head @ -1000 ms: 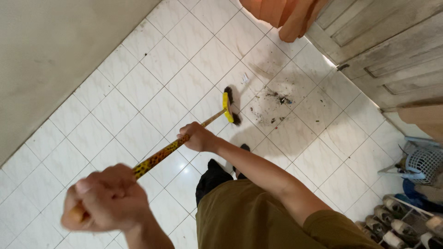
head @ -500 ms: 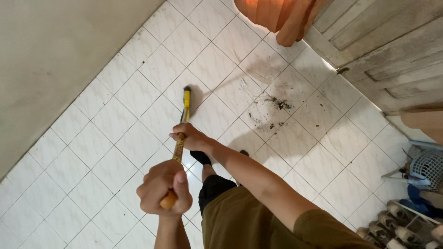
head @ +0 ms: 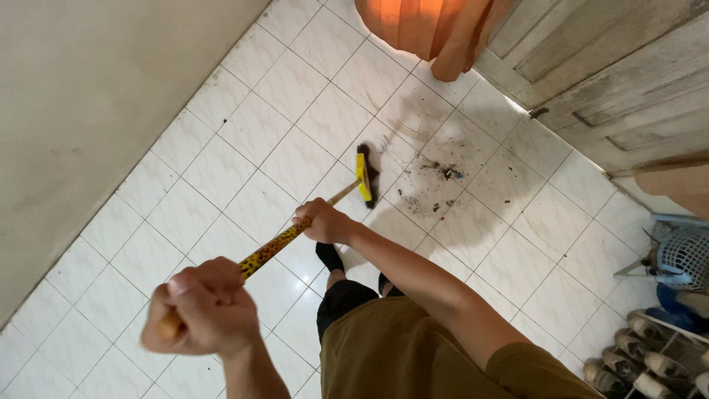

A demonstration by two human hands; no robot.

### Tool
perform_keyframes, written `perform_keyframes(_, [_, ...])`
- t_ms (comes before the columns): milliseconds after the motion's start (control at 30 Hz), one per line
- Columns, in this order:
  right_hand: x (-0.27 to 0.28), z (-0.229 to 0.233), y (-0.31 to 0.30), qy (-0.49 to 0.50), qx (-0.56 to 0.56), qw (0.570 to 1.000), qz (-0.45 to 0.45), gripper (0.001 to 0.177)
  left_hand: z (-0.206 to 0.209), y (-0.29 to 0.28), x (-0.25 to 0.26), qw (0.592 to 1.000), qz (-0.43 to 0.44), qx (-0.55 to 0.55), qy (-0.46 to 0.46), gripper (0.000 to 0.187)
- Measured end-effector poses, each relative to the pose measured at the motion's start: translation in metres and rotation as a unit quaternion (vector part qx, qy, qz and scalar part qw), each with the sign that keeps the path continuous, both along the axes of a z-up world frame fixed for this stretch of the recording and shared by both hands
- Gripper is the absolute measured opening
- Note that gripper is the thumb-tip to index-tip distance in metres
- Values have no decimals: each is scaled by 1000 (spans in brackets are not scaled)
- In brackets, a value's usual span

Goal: The person sweeps debris on a tiled floor using a broom, moving the broom toward a central pile and along the edges of a room.

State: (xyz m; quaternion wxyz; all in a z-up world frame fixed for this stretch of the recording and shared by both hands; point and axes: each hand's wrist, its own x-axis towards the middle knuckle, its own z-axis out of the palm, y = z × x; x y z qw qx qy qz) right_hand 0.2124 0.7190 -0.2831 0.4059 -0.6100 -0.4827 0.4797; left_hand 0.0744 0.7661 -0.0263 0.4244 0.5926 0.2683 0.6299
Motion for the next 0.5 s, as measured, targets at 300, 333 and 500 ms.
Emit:
perform_keyframes(300, [-62, 12, 80, 24, 58, 997, -38, 42, 58, 11, -33, 974, -137, -6, 180, 51])
perform_keyframes(333, [-65, 6, 86, 51, 44, 997, -36, 42, 50, 16, -31, 967, -173, 29, 184, 49])
perform_keyframes(500, [-71, -31, 102, 7, 5, 1000, -13, 44, -8, 53, -32, 981, -131, 43, 133, 51])
